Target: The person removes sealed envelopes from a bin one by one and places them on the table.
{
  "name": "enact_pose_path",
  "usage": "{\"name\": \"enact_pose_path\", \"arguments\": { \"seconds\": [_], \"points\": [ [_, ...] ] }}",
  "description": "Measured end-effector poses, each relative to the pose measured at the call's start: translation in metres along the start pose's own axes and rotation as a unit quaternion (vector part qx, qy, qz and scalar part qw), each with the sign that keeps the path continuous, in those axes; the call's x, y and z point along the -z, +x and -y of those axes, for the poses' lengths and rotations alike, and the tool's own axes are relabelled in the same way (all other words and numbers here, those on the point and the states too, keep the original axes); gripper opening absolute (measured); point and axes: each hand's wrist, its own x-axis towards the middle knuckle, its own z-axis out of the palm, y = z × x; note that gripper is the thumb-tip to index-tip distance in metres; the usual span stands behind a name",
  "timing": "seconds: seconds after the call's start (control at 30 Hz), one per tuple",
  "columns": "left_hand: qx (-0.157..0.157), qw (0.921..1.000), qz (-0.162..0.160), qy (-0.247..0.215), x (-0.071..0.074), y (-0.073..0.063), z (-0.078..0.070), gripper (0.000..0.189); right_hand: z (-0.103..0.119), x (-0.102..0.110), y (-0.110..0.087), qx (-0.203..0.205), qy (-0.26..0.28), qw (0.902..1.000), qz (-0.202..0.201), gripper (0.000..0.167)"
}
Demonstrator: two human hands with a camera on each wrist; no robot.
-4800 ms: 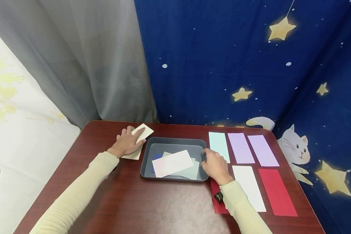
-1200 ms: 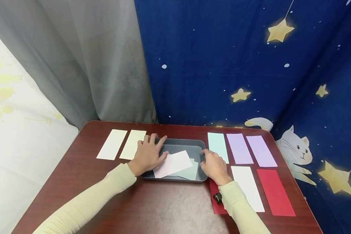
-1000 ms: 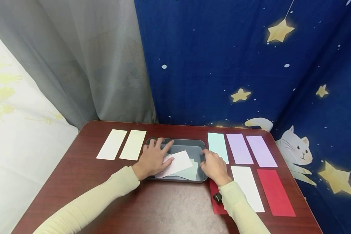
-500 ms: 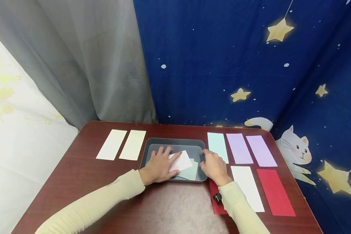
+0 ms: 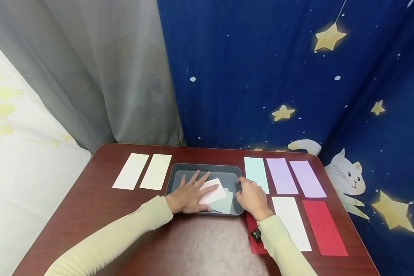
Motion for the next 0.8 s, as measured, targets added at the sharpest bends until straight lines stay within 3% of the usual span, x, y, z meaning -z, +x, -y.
{"name": "enact_pose_path", "arguments": {
  "seconds": [0.17, 0.5, 0.8],
  "points": [
    [0.001, 0.9998, 0.015, -0.015, -0.0016, 0.0011, 0.0026, 0.08, 0.0003, 0.0004, 0.0005, 0.003, -0.002, 1.0, -0.004, 0.042],
    [0.01, 0.9986, 0.051, 0.005, -0.0022, 0.0015, 0.0016, 0.086, 0.0007, -0.0007, -0.0001, 0.0, -0.006, 1.0, 0.001, 0.042],
    [0.0, 0.9985, 0.04, -0.037, -0.0054, 0.0023, 0.0038, 0.084, 0.0016, 0.0005, -0.0002, 0.0, -0.008, 1.0, 0.001, 0.042]
  ]
}}
